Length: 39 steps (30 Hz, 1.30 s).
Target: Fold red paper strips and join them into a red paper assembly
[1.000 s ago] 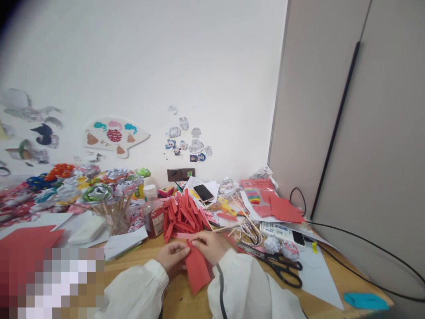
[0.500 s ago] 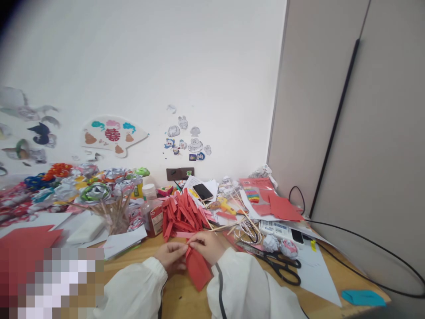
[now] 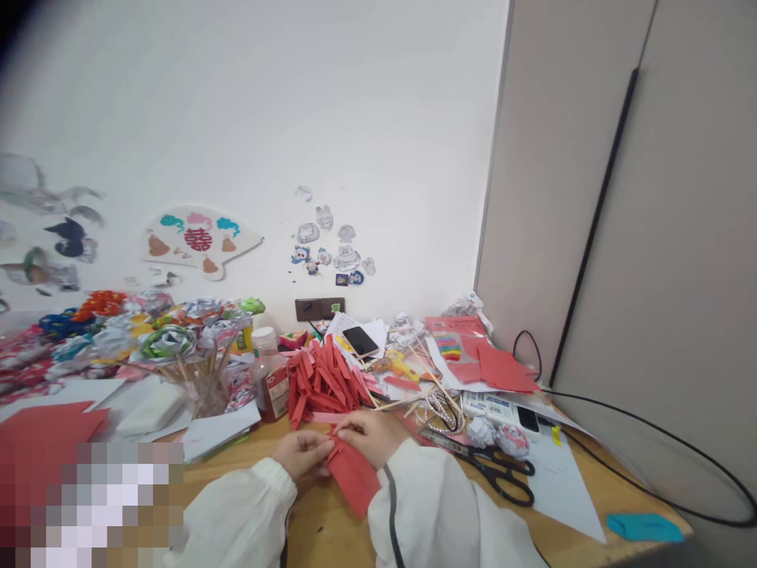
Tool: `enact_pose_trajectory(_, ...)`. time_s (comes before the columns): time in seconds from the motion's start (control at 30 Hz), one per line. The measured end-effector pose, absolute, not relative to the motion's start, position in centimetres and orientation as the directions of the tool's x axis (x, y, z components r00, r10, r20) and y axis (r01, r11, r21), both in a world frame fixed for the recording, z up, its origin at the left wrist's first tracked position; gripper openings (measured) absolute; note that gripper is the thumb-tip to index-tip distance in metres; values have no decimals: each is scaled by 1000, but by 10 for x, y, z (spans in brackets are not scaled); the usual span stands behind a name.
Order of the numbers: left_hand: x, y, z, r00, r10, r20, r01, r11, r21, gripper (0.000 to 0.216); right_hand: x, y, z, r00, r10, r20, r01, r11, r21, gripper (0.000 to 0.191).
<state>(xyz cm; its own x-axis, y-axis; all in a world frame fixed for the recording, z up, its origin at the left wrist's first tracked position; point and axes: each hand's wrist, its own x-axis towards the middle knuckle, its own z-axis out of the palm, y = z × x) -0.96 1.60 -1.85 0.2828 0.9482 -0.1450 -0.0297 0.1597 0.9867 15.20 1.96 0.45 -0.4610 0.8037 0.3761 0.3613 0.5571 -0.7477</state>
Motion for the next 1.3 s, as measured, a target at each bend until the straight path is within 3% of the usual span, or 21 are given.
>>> enact_pose_trajectory(0.2, -12, 16, -15, 249, 960, -125, 57, 115, 992, 38, 156, 30, -8, -500, 808, 311, 392, 531, -751, 24)
enact_pose_trajectory(0.4, -9, 15, -17, 262, 959, -108, 9, 109, 994, 38, 157, 33, -9, -476, 814, 333, 386, 533, -753, 21)
enact_pose_trajectory(0.57, -5, 5, -7, 209, 978, 21, -39, -14, 999, 30, 157, 31, -6, -441, 831, 340, 397, 520, -756, 22)
enact_pose_trajectory(0.9, -7, 6, -9, 161, 949, 270, 189, -298, 936, 11, 143, 17, -4, -455, 826, 333, 336, 506, -794, 32)
enact_pose_trajectory(1.07, -11, 9, -8, 197, 942, 273, 265, -319, 910, 14, 140, 17, -5, -404, 815, 415, 344, 556, -757, 37)
enact_pose_trajectory(1.2, -13, 9, -7, 211, 946, 247, 358, -310, 881, 21, 140, 19, -6, -418, 820, 391, 322, 536, -781, 36)
enact_pose_trajectory(1.3, -14, 9, -7, 190, 949, 253, 329, -304, 894, 18, 140, 19, -7, -447, 813, 374, 286, 525, -801, 35)
